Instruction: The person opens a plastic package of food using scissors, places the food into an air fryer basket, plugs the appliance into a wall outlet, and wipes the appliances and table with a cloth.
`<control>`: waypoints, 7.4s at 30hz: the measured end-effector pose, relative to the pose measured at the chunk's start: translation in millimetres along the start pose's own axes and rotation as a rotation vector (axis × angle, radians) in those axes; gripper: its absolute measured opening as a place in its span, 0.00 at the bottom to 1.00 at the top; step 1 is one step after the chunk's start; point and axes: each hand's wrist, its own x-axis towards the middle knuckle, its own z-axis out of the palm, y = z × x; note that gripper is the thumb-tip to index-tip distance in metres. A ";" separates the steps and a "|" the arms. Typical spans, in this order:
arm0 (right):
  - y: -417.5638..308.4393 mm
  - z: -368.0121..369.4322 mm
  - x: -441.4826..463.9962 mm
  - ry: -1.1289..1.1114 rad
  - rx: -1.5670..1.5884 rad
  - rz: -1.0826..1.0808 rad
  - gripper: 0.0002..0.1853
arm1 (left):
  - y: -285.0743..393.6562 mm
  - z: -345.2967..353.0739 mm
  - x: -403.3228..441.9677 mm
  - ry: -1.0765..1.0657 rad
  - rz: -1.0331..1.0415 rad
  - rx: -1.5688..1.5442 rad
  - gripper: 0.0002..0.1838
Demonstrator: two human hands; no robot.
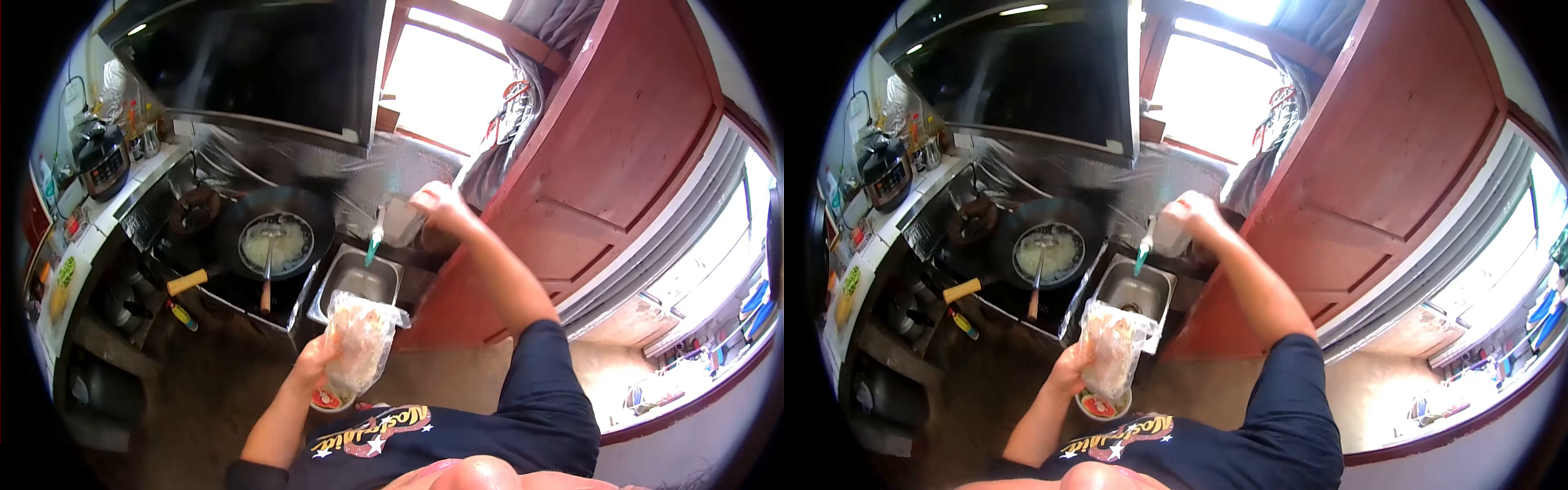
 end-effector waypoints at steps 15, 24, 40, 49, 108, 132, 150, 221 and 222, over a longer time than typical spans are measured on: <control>129.1 -110.8 197.1 0.903 -0.281 0.364 0.17 | -9.5 -21.5 5.8 0.365 0.250 0.007 0.29; -48.0 -123.3 74.4 0.362 0.999 -0.192 0.01 | 26.2 -5.0 48.5 0.250 0.320 0.072 0.28; -54.5 32.6 -109.0 -0.988 1.185 0.062 0.05 | 94.5 -0.6 -55.7 0.425 0.204 0.514 0.20; -75.1 78.5 -104.5 -1.381 1.258 0.042 0.08 | 92.8 17.4 -82.0 0.488 0.167 0.628 0.18; -64.3 68.1 -86.6 -1.143 0.683 -0.056 0.17 | 104.8 -4.4 -84.2 0.374 -0.168 1.580 0.18; 72.7 -73.1 63.6 0.207 0.943 0.077 0.08 | -0.2 -57.8 -86.2 0.569 0.214 0.557 0.14; 121.8 -141.9 167.6 0.943 1.219 0.308 0.04 | -6.9 -76.4 -103.9 0.724 0.296 0.545 0.16; -27.9 261.5 -115.5 -0.267 0.147 -0.428 0.10 | -40.2 -84.2 -12.2 0.840 0.407 1.474 0.11; -26.2 264.4 -117.5 -0.243 0.183 -0.401 0.09 | -40.8 -81.5 -13.7 0.877 0.407 1.436 0.11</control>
